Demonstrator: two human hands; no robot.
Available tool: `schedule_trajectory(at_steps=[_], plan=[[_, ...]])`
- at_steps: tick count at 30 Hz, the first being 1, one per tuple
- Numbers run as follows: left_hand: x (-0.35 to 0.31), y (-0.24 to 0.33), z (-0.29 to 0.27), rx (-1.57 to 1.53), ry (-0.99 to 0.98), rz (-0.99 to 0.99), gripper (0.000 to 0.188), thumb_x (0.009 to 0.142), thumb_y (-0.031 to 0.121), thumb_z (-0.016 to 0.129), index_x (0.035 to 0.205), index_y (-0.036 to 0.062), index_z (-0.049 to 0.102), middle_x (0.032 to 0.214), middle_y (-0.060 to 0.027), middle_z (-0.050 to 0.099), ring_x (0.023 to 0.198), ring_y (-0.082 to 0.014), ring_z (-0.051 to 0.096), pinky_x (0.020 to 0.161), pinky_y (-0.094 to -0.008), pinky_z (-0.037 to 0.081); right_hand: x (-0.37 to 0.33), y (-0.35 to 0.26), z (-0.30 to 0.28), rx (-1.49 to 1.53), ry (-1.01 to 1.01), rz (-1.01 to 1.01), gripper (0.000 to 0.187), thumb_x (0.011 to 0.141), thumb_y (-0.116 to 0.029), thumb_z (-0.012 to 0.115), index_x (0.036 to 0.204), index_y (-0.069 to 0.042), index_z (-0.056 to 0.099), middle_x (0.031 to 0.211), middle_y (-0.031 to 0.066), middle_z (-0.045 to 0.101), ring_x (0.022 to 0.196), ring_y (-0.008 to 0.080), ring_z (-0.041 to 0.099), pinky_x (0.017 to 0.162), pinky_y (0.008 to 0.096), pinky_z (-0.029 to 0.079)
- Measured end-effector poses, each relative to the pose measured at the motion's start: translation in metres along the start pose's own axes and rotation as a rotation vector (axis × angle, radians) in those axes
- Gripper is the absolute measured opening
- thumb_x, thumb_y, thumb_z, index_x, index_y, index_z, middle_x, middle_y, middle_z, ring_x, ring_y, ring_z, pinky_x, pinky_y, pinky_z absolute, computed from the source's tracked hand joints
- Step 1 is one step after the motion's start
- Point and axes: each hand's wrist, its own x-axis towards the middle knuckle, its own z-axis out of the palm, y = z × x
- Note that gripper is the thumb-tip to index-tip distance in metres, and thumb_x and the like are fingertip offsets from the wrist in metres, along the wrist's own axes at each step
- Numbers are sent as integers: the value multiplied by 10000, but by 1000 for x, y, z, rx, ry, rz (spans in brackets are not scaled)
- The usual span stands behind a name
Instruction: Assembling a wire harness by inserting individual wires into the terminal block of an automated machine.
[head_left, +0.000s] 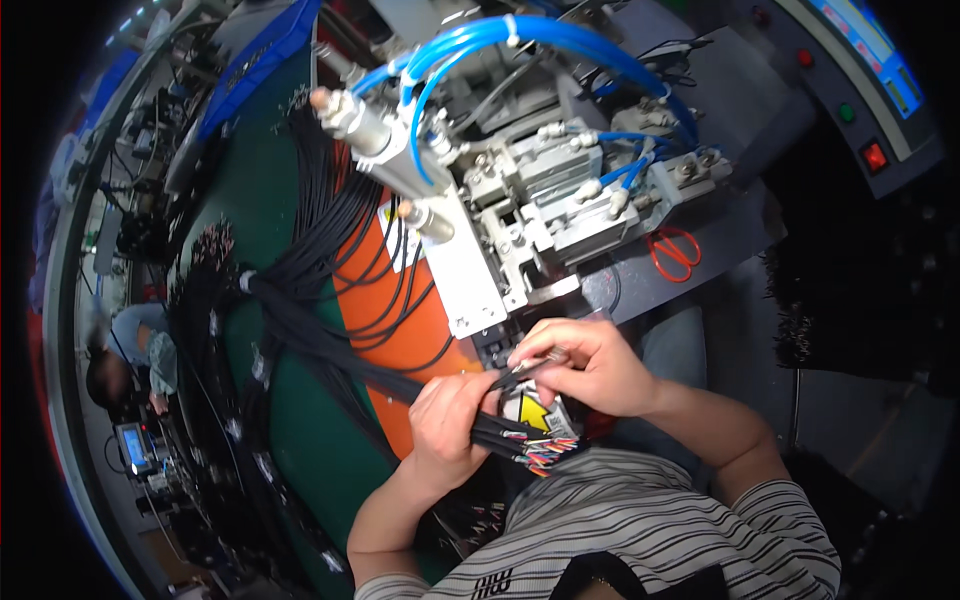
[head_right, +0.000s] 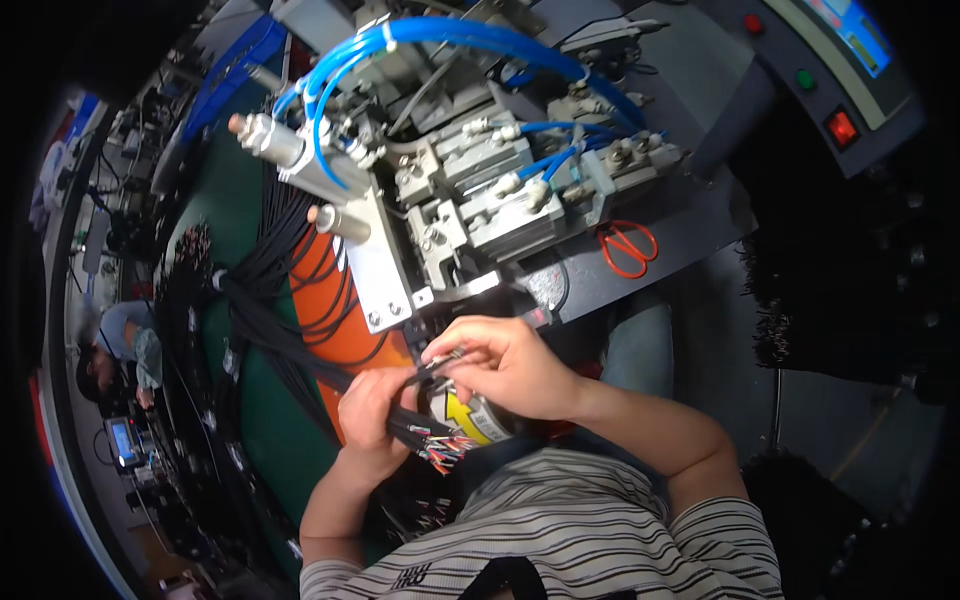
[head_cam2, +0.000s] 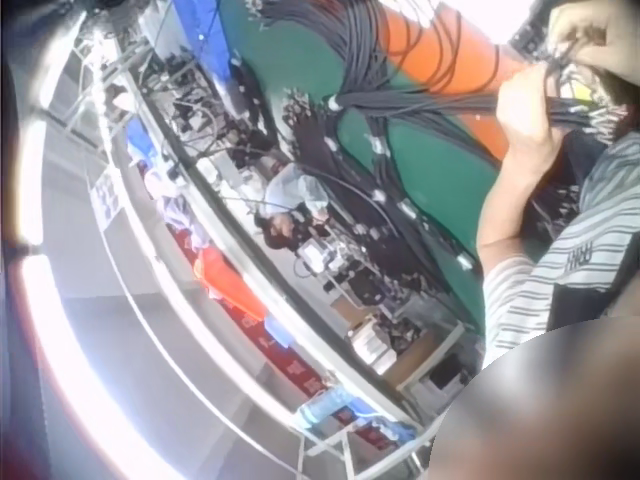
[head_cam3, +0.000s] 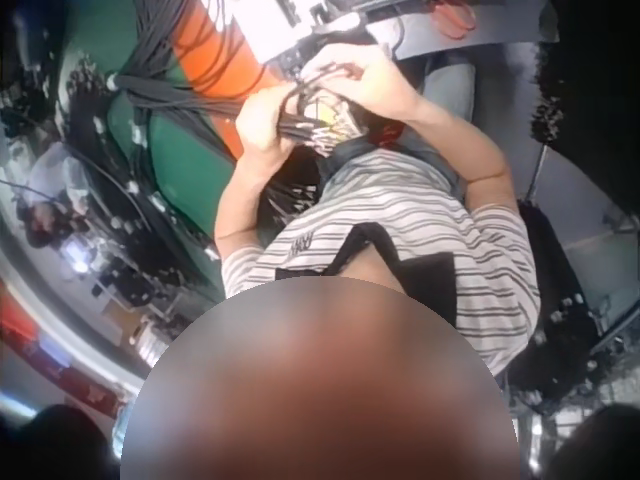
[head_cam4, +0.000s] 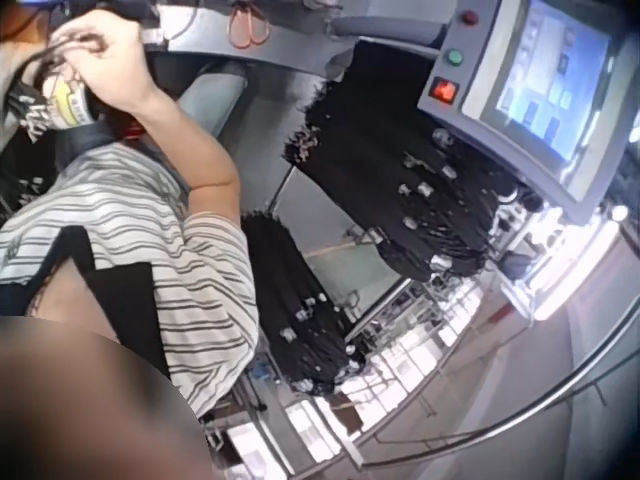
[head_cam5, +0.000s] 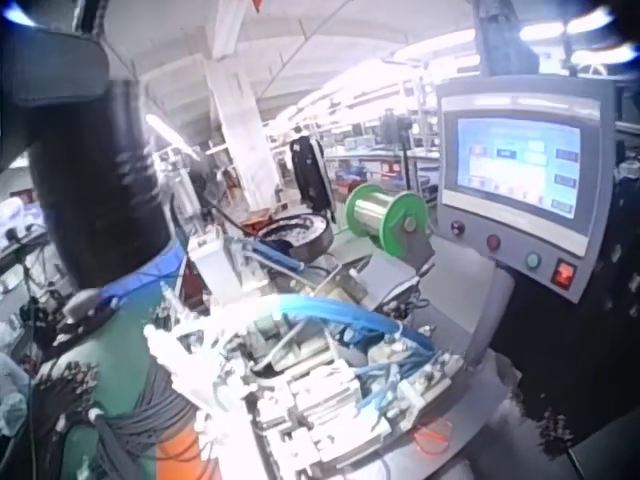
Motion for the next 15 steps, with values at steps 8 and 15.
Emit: schedule_trajectory(at_steps=[8,15], plan=[[4,-13,6,-121,-37,-53,507,582,94,761,1062,-4,632,774,-96,627,629,-269,618,561,-344,450,1,10,7,-47,152,-32,148,950,41,551,1072,72,630,1033,106,610,709,88,616,584,198,487],[9,-11,10,-142,-8,-53,429,616,65,738,1034,6,664,819,-84,692,651,-251,646,580,-333,461,11,-7,-9,403,63,374,156,947,-76,623,1067,24,629,822,39,629,592,46,562,479,154,412]])
